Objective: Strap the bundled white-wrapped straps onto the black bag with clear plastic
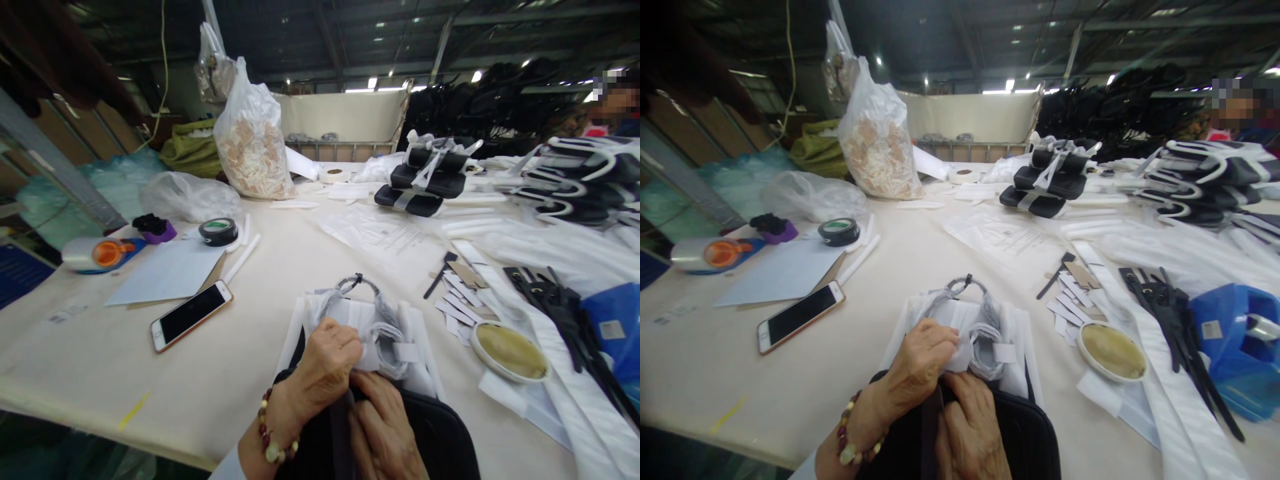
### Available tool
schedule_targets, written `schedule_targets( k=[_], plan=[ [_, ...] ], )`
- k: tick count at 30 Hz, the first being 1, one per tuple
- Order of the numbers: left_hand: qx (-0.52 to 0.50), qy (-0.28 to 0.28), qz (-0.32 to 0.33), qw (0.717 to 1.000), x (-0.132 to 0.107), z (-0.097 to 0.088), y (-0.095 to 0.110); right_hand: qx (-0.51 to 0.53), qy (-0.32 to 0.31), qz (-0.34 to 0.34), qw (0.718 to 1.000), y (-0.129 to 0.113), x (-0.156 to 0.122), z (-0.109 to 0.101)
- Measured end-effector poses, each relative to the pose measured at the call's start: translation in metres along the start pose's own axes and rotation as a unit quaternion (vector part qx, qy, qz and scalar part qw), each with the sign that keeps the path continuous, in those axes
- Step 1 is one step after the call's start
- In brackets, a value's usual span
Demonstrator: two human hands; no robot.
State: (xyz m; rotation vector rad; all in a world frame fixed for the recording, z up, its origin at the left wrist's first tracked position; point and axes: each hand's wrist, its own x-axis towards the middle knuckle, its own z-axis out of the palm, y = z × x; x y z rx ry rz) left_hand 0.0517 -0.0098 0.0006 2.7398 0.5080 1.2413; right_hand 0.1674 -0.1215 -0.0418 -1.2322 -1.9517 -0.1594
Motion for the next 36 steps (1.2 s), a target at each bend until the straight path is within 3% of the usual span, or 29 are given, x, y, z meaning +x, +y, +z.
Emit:
schedule_targets(
  k=[7,12,17,21,32,36],
  plan=[
    [0.056,-0.037,0.073,0.995,-0.001,-0.003,0.002,-0.053,0.077,0.065,0.994,-0.008,-0.007,0.021],
    [0.081,-0.062,0.095,0.99,-0.002,-0.002,0.002,-0.106,0.043,0.08,0.99,-0.011,-0.008,0.018],
    [0.086,-0.101,0.113,0.985,-0.002,-0.003,0.002,-0.156,0.027,0.036,0.987,-0.006,-0.006,0.01],
    [0.083,-0.131,0.14,0.978,0.0,-0.004,0.003,-0.13,0.042,0.032,0.99,-0.005,-0.003,0.006],
    [0.031,-0.065,0.077,0.994,-0.006,-0.006,-0.002,-0.133,0.099,0.083,0.983,-0.01,0.005,0.005],
    [0.023,-0.061,0.071,0.995,-0.006,-0.007,-0.001,-0.117,0.054,0.085,0.988,-0.008,0.006,0.003]
  ],
)
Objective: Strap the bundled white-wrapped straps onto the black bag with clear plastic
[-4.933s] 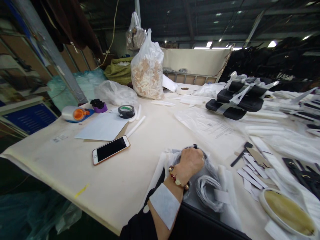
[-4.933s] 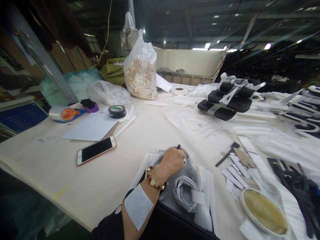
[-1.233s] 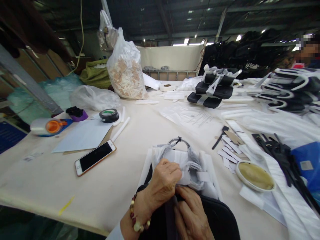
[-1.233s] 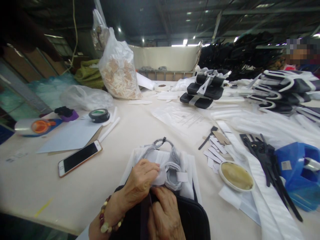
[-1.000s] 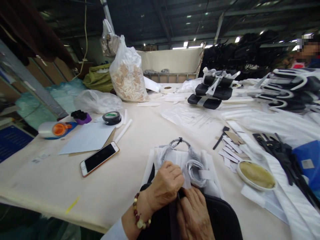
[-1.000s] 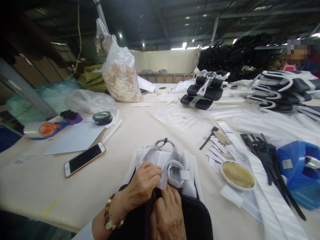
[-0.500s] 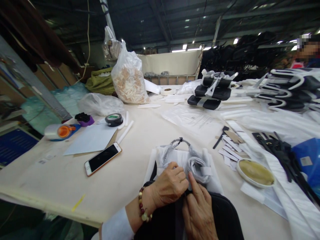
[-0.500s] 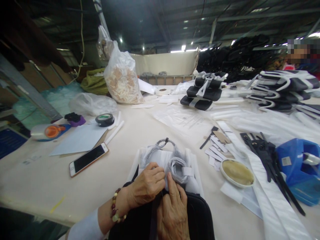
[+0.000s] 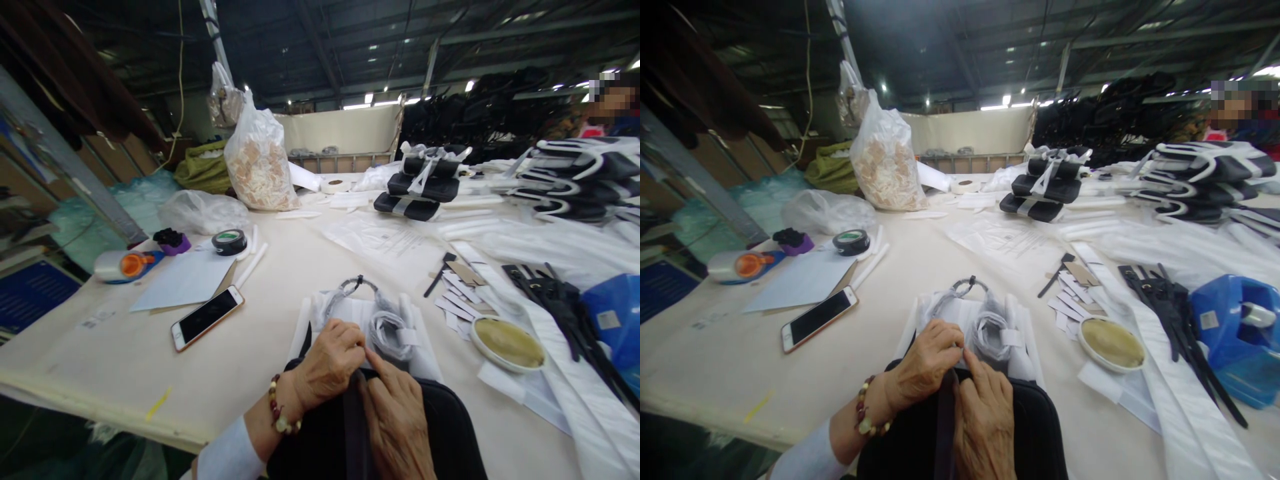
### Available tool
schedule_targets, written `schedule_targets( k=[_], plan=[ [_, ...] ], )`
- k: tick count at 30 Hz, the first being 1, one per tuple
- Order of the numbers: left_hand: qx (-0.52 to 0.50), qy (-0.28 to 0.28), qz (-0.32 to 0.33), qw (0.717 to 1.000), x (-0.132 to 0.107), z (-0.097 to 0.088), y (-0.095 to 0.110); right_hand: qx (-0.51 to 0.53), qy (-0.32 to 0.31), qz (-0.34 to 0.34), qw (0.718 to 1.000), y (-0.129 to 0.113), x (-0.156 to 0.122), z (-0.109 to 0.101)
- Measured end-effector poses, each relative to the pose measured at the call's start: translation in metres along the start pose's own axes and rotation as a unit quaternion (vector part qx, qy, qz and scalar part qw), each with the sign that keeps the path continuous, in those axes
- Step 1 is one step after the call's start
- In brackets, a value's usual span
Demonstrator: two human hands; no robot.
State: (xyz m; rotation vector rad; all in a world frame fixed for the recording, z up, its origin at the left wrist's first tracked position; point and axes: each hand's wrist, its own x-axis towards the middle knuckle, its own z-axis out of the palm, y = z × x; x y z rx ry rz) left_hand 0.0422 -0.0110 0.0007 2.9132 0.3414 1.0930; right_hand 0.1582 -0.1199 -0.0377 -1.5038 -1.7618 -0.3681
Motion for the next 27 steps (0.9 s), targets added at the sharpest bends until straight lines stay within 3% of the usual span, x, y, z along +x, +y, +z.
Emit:
schedule_targets(
  k=[12,16,22,27],
  plan=[
    [-0.05,-0.021,0.006,0.999,-0.001,-0.002,-0.003,0.083,0.003,0.056,0.995,0.006,0.004,0.005],
    [-0.11,-0.001,-0.022,0.994,-0.004,-0.004,-0.004,0.101,-0.003,0.065,0.993,0.008,0.005,0.009],
    [-0.115,0.031,-0.084,0.989,-0.001,-0.002,0.001,0.064,0.026,0.066,0.995,0.007,0.002,0.007],
    [-0.121,0.037,-0.123,0.984,0.0,-0.003,0.004,0.119,-0.054,0.045,0.99,0.013,0.009,0.004]
  ],
)
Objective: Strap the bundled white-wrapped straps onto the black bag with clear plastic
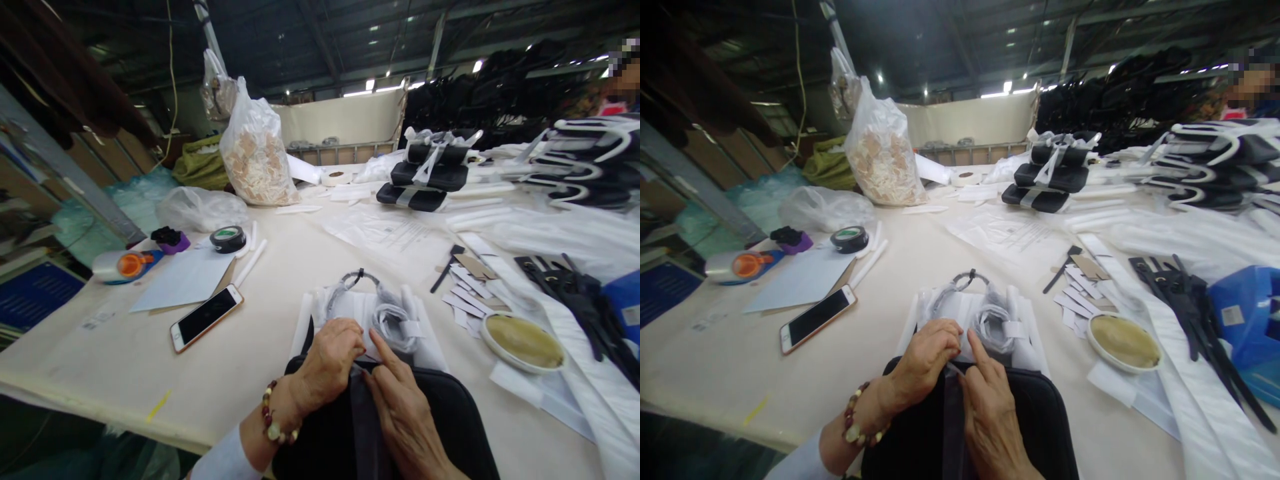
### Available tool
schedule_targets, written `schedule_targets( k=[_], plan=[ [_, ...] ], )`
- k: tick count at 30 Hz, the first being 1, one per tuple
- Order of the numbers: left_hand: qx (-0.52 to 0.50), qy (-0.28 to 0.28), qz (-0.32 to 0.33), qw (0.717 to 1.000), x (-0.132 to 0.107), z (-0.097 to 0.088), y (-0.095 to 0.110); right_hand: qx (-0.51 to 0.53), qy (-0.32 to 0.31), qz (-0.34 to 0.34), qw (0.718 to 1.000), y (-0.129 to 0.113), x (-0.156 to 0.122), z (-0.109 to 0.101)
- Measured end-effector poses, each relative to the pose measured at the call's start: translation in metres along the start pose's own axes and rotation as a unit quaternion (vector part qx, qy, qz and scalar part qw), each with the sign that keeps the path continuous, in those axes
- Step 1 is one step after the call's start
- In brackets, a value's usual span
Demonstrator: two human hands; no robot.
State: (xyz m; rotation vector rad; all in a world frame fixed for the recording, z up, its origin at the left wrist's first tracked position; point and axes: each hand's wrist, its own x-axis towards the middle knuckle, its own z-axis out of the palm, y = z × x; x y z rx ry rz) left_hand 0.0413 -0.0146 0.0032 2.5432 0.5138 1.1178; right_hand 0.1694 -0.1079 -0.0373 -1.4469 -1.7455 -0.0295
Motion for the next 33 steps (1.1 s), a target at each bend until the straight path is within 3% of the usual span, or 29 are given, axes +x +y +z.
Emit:
schedule_targets(
  k=[3,12,17,22,25,29,33],
  plan=[
    [-0.009,0.001,0.001,1.0,0.0,0.001,-0.001,0.034,-0.04,0.004,0.999,0.003,0.004,0.0],
    [-0.078,-0.034,-0.033,0.996,0.0,-0.011,0.004,0.063,-0.011,-0.001,0.998,0.002,0.001,0.002],
    [-0.012,-0.017,-0.035,0.999,0.001,-0.01,0.008,0.08,0.012,-0.007,0.997,0.002,-0.001,-0.001],
    [-0.016,-0.06,-0.026,0.998,0.003,-0.01,0.007,0.087,0.043,-0.009,0.995,-0.003,0.003,-0.005],
    [0.007,-0.052,-0.034,0.998,0.004,-0.006,0.005,0.093,0.035,-0.005,0.995,-0.004,0.004,-0.008],
    [0.09,-0.038,-0.003,0.995,0.005,0.002,0.006,0.101,0.022,-0.005,0.995,-0.003,0.004,-0.009],
    [0.193,-0.061,0.019,0.979,0.007,0.008,0.01,0.098,0.021,-0.004,0.995,-0.002,0.002,-0.008]
  ],
)
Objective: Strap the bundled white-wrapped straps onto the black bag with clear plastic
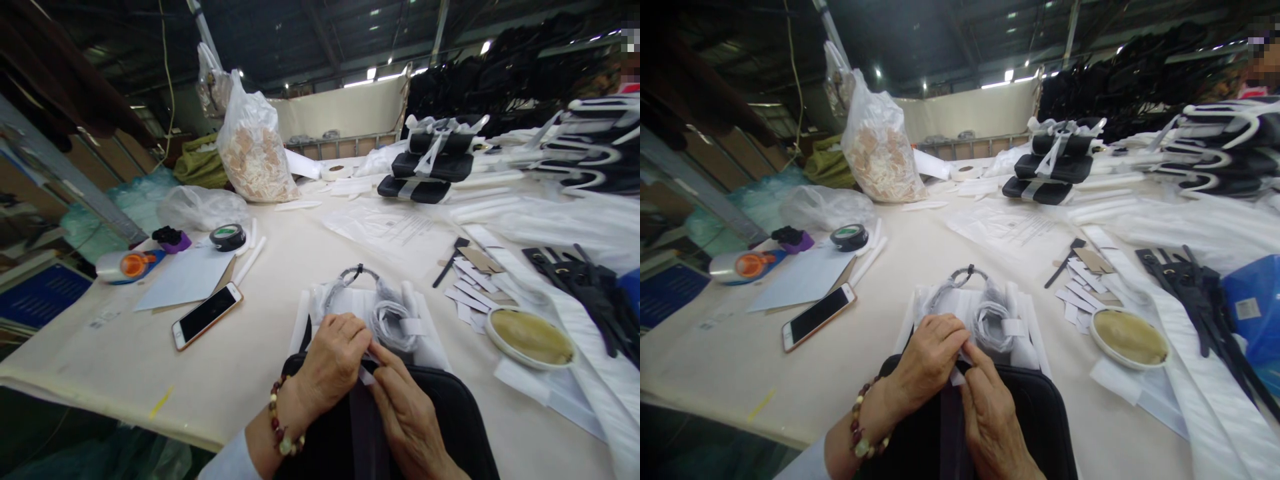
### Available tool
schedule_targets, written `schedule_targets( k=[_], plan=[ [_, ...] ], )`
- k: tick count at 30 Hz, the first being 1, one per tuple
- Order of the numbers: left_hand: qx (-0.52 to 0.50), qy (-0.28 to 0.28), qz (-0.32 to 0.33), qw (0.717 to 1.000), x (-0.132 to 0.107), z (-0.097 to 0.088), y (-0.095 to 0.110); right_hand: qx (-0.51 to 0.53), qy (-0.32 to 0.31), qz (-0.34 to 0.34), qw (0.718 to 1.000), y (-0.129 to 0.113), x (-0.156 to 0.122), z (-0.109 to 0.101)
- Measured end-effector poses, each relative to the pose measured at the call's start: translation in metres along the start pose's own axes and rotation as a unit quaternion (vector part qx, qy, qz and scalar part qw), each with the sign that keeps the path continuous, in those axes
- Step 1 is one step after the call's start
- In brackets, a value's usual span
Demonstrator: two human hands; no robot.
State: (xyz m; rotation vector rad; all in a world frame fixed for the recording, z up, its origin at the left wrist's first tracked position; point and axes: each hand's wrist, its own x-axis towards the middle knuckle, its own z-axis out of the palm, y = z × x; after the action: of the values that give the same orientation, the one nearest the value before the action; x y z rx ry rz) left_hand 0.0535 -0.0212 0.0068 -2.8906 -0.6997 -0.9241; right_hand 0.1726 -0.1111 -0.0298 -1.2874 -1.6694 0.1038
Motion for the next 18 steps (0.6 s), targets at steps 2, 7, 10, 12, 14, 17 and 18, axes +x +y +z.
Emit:
schedule_targets(
  k=[2,7,10,12,14,17,18],
  plan=[
    [0.04,-0.008,0.007,0.999,0.002,0.001,0.002,-0.002,-0.001,-0.001,1.0,0.0,-0.001,0.0],
    [0.066,0.012,0.025,0.997,0.004,0.007,0.001,-0.01,0.019,-0.033,0.999,-0.004,-0.002,-0.002],
    [0.06,0.039,0.033,0.997,0.003,0.011,-0.002,-0.048,0.043,-0.062,0.996,-0.004,-0.007,-0.004],
    [0.053,0.059,0.038,0.996,0.002,0.012,-0.003,-0.099,0.036,-0.058,0.993,-0.003,-0.013,-0.007],
    [0.045,0.077,0.046,0.995,0.002,0.012,-0.004,-0.145,0.013,-0.049,0.988,-0.001,-0.02,-0.012],
    [0.038,0.105,0.067,0.991,0.001,0.01,-0.002,-0.172,-0.006,-0.064,0.983,0.0,-0.031,-0.021],
    [0.037,0.112,0.076,0.99,0.0,0.009,-0.002,-0.173,-0.008,-0.07,0.982,0.0,-0.035,-0.024]
  ],
)
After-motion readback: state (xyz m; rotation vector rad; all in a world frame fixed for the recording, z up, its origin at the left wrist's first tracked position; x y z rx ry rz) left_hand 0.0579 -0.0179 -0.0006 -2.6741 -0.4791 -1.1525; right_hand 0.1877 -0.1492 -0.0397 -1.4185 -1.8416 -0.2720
